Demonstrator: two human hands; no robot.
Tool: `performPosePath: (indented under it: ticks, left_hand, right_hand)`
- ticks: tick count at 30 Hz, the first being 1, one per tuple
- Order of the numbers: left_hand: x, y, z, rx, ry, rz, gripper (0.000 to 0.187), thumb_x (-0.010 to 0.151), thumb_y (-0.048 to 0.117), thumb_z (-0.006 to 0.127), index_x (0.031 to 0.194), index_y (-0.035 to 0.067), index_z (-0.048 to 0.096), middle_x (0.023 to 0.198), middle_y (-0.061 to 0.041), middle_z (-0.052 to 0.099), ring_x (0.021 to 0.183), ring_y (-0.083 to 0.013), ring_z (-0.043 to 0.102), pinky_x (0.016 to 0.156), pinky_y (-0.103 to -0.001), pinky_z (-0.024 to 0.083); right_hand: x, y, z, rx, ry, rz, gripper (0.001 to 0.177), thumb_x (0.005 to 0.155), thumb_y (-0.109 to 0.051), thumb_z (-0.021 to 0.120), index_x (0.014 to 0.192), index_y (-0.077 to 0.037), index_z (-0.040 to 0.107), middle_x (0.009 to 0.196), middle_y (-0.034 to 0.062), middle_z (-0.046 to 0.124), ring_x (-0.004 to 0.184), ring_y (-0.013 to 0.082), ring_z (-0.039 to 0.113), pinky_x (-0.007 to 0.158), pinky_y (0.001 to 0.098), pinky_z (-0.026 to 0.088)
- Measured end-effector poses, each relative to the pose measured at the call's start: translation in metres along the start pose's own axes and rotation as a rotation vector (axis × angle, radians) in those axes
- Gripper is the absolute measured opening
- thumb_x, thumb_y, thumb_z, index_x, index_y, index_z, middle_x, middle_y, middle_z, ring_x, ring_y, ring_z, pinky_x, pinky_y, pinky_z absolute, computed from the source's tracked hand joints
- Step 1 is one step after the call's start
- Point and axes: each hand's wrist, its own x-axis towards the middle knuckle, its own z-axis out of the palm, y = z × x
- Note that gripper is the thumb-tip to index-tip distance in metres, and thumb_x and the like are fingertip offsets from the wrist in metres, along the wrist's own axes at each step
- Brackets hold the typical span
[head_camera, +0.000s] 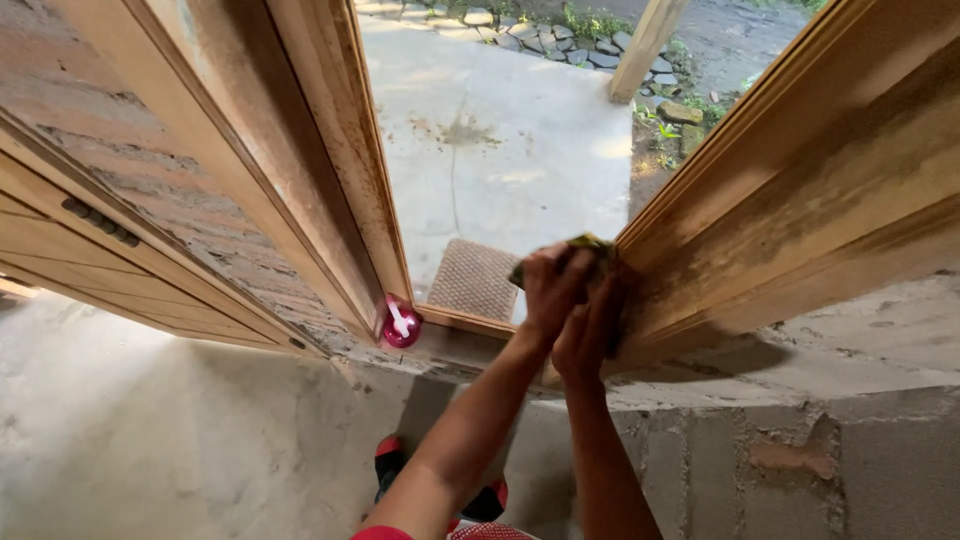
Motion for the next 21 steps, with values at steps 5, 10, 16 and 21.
performPosePath:
  ticks: [5,10,16,21]
  left_hand:
    - [0.006,0.005,-0.029,-0.042,-0.109,0.079,0.048,0.092,0.021,0.073,0.139,0.018,0.064,0.134,-0.008,0.054,0.114,-0.0312,0.056,0.097,-0.047,0.044]
    - [0.007,-0.055,-0.035,-0.041,-0.509,0.016,0.036,0.112,0.021,0.065,0.145,0.033,0.068,0.135,0.007,0.06,0.111,-0.0177,0.058,0.098,-0.038,0.046]
    - [0.036,-0.115,-0.082,0.26,0.298,-0.131,0.059,0.1,0.039,0.048,0.151,0.009,0.049,0.136,-0.019,0.043,0.127,-0.0333,0.04,0.109,-0.051,0.035]
    - [0.062,-0.117,-0.115,0.397,0.307,-0.131,0.054,0.112,0.033,0.041,0.154,0.0,0.045,0.146,-0.022,0.042,0.134,-0.0374,0.039,0.114,-0.056,0.035]
  right_hand:
    - [-0.002,0.003,-0.009,0.008,0.001,-0.023,0.067,0.113,-0.035,0.03,0.163,0.008,0.016,0.171,0.0284,0.018,0.162,0.0427,0.016,0.132,0.0494,0.011]
    - [0.0,-0.001,-0.009,-0.007,-0.028,-0.066,0.066,0.115,-0.033,0.029,0.163,0.01,0.016,0.171,0.0317,0.015,0.162,0.0456,0.01,0.132,0.0506,0.007]
    - [0.001,-0.001,-0.007,-0.251,0.006,-0.043,0.069,0.113,-0.04,0.031,0.163,0.007,0.018,0.172,0.027,0.016,0.163,0.0404,0.011,0.133,0.0494,0.007]
    - [0.003,0.0,-0.003,-0.169,-0.002,-0.023,0.074,0.114,-0.042,0.026,0.163,0.011,0.012,0.172,0.0314,0.007,0.162,0.0432,0.005,0.132,0.0499,0.003]
